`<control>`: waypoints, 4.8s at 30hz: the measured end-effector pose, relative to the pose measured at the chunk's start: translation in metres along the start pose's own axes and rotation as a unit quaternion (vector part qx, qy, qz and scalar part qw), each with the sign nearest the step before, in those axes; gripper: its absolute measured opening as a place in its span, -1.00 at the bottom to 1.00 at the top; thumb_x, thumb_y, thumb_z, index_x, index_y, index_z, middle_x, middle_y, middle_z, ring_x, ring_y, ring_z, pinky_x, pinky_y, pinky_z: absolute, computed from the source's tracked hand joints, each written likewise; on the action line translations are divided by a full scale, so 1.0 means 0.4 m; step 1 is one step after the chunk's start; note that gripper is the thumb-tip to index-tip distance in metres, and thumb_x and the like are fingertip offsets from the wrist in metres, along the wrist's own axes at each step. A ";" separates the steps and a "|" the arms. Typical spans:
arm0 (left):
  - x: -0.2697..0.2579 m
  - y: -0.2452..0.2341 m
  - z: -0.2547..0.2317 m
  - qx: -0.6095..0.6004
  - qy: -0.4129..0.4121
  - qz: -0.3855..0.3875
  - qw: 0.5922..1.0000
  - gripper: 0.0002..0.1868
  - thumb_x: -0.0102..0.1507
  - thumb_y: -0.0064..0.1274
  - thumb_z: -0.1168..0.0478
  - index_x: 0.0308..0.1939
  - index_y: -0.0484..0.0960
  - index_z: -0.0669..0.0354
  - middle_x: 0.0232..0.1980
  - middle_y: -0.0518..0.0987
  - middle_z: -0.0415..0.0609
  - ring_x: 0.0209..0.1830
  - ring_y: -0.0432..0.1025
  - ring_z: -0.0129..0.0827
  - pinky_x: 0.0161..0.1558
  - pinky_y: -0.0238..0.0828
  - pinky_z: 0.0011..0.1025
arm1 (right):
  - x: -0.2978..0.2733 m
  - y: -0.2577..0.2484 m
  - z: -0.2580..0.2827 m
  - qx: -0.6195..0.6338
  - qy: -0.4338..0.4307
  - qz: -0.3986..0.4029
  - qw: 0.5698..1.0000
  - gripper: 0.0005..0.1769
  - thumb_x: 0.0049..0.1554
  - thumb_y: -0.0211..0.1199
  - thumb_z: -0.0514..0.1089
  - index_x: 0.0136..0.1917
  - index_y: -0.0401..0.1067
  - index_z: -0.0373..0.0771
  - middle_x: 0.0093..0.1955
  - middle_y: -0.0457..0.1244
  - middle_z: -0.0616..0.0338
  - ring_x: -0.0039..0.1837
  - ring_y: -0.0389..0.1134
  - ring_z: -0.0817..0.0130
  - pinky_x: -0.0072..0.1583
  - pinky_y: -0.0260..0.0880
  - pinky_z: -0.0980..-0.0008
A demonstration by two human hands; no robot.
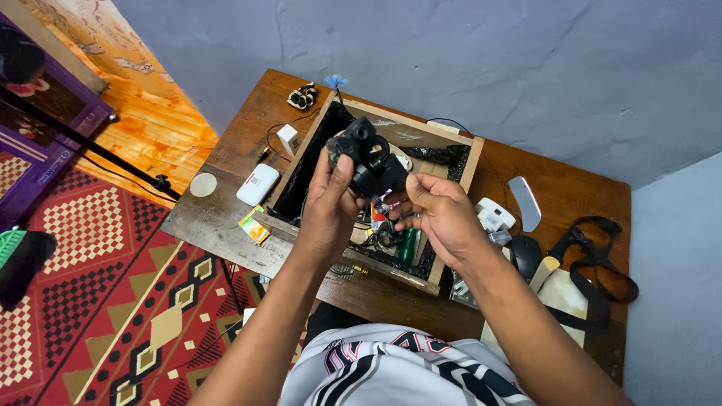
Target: Organizing and inspecting various electronic components and devices in a box on a wooden desk.
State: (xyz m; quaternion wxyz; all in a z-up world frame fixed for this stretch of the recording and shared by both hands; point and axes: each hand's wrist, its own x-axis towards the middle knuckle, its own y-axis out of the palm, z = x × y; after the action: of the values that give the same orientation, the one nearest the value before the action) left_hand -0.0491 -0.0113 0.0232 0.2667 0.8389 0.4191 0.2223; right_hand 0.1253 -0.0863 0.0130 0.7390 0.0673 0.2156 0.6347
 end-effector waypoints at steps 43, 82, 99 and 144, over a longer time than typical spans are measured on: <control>-0.009 0.133 -0.172 0.358 0.145 0.026 0.922 -0.16 0.16 0.34 0.51 0.48 0.36 0.10 0.09 0.56 -0.14 0.08 0.50 -0.53 0.17 0.51 -0.52 | -0.159 0.090 0.174 -0.091 -0.243 0.019 0.966 -0.60 0.37 0.08 -0.14 0.41 0.20 -0.32 0.25 0.30 -0.06 0.23 0.43 0.19 0.25 0.59 0.10; -0.027 0.207 -0.253 0.400 0.234 0.044 0.885 -0.34 0.23 0.19 0.59 0.40 0.46 0.19 0.22 0.58 -0.11 0.15 0.49 -0.55 0.28 0.46 -0.57 | -0.214 0.105 0.246 -0.046 -0.210 0.062 0.975 -0.54 0.44 -0.05 0.01 0.34 0.25 -0.44 0.18 0.32 -0.08 0.17 0.40 0.16 0.18 0.49 0.09; -0.176 -0.176 0.026 0.237 -0.241 -0.076 0.938 -0.48 0.15 0.07 0.51 0.22 0.52 0.26 -0.09 0.63 -0.03 -0.22 0.57 -0.36 -0.28 0.66 -0.36 | -0.109 0.037 -0.135 -0.083 0.133 -0.008 0.988 -0.65 0.31 0.00 0.01 0.12 0.34 -0.33 -0.03 0.39 -0.10 -0.08 0.45 0.25 -0.04 0.54 0.32; -0.191 -0.266 0.054 -0.014 -0.206 -0.191 0.960 -0.69 0.17 -0.05 0.47 0.00 0.51 0.38 -0.13 0.61 0.06 -0.20 0.57 -0.25 -0.24 0.66 -0.29 | 0.228 0.022 -0.369 -0.460 -0.164 0.112 0.866 -0.81 0.01 0.36 -0.33 -0.06 0.52 -0.24 -0.06 0.41 0.06 0.02 0.47 0.24 0.10 0.44 0.27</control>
State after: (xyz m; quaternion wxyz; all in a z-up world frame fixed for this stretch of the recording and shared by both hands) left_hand -0.1404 -0.0256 -0.0719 0.3969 0.7668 0.5045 -0.0045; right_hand 0.0671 -0.0221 -0.1374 0.6350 -0.1530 -0.2342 0.7200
